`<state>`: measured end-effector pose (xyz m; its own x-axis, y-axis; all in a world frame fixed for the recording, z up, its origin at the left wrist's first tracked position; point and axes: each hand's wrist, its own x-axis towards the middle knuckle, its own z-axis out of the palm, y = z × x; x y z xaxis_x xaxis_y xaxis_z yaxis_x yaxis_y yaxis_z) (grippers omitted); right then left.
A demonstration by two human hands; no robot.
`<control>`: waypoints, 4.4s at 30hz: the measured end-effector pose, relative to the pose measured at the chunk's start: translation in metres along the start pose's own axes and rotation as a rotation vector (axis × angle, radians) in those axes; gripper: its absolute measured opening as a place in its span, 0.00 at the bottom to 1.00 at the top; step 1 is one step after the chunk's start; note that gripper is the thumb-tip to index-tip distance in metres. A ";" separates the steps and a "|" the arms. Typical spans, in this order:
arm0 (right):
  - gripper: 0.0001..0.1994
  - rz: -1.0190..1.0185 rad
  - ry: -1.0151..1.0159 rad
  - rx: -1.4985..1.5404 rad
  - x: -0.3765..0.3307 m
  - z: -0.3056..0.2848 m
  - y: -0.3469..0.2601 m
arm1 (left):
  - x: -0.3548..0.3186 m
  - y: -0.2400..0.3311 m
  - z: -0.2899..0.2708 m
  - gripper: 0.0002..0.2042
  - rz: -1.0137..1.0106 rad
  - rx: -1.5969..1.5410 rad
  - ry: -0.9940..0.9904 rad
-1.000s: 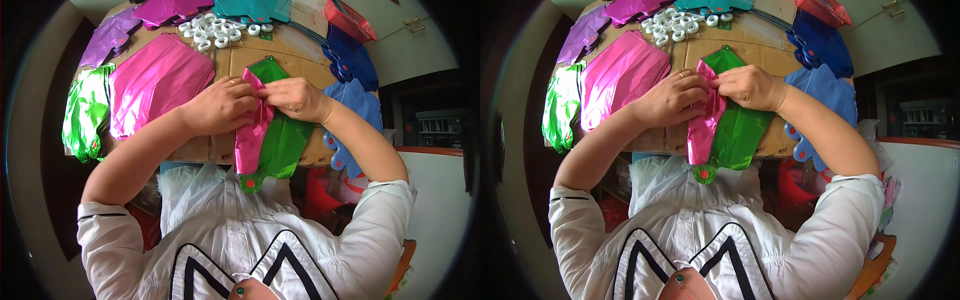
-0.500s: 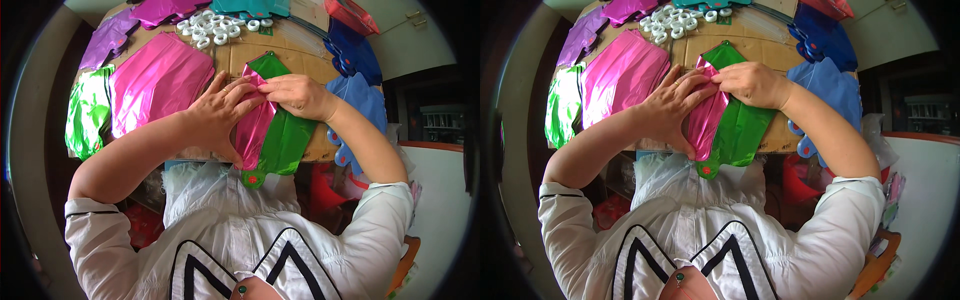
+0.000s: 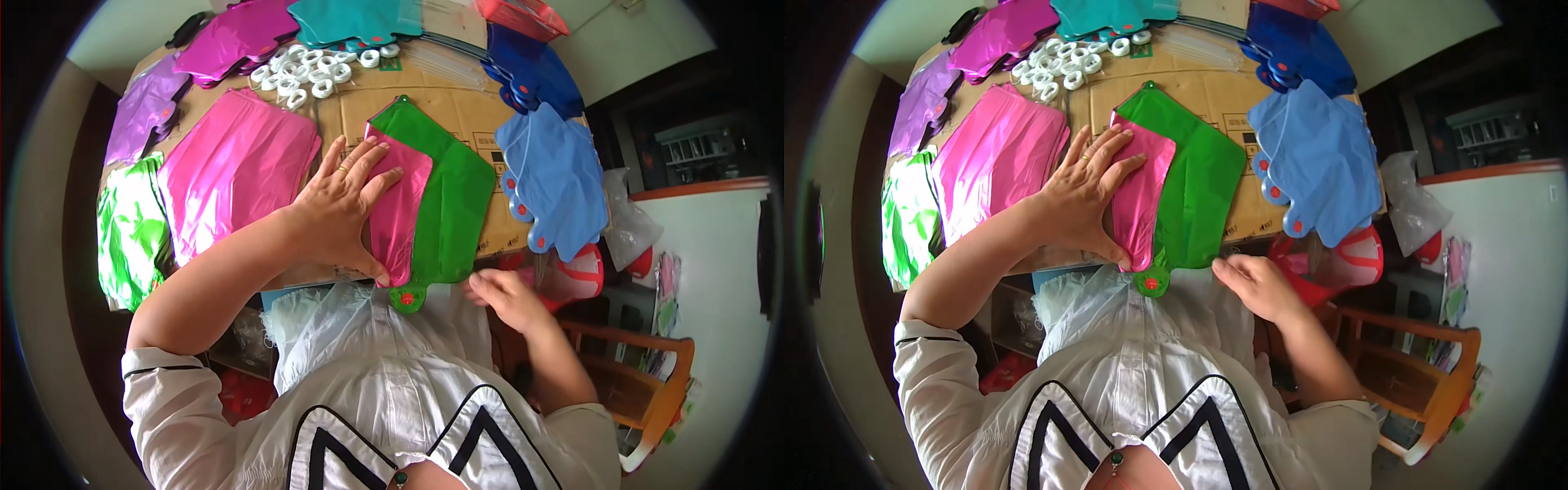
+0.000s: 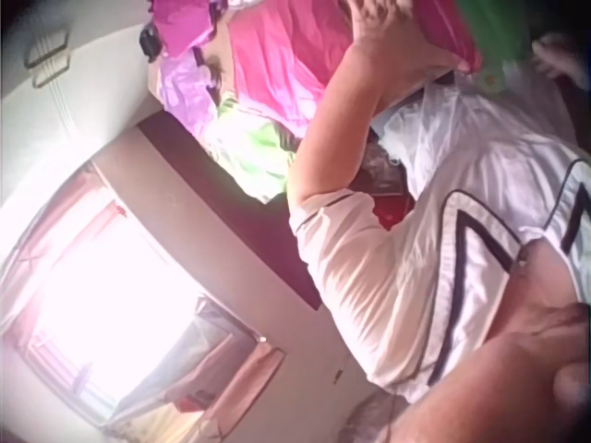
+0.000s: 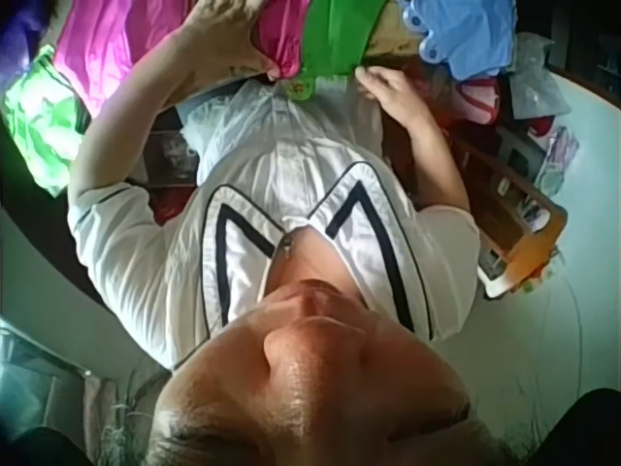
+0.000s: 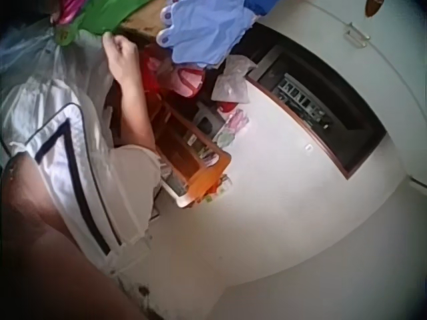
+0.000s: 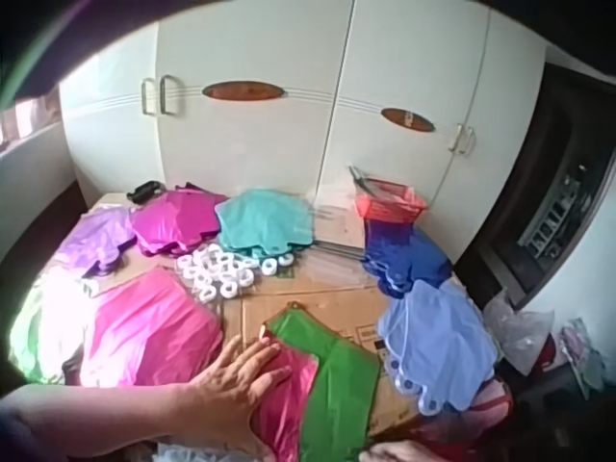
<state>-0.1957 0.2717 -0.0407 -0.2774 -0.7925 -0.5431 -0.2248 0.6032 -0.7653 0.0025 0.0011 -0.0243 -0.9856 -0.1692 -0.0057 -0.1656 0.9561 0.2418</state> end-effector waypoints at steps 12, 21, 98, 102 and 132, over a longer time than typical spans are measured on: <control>0.12 -0.261 0.309 0.406 0.091 -0.018 -0.075 | 0.004 -0.011 0.003 0.58 0.068 0.029 0.120; 0.08 -0.447 0.955 -0.479 0.065 0.029 -0.114 | -0.003 -0.003 0.006 0.72 -0.055 -0.076 0.120; 0.24 -0.975 0.559 -0.804 0.031 0.055 -0.027 | -0.006 -0.001 0.011 0.62 0.117 -0.032 0.168; 0.22 -0.947 0.602 -0.863 0.031 0.071 -0.029 | -0.006 -0.002 0.011 0.62 0.118 -0.037 0.168; 0.41 -0.858 0.492 -1.006 0.121 0.028 -0.085 | -0.006 0.000 0.013 0.61 0.071 -0.010 0.126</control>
<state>-0.1841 0.1221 -0.0507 0.0387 -0.9551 0.2937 -0.9915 -0.0733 -0.1078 0.0079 0.0055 -0.0371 -0.9824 -0.1308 0.1331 -0.0950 0.9644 0.2468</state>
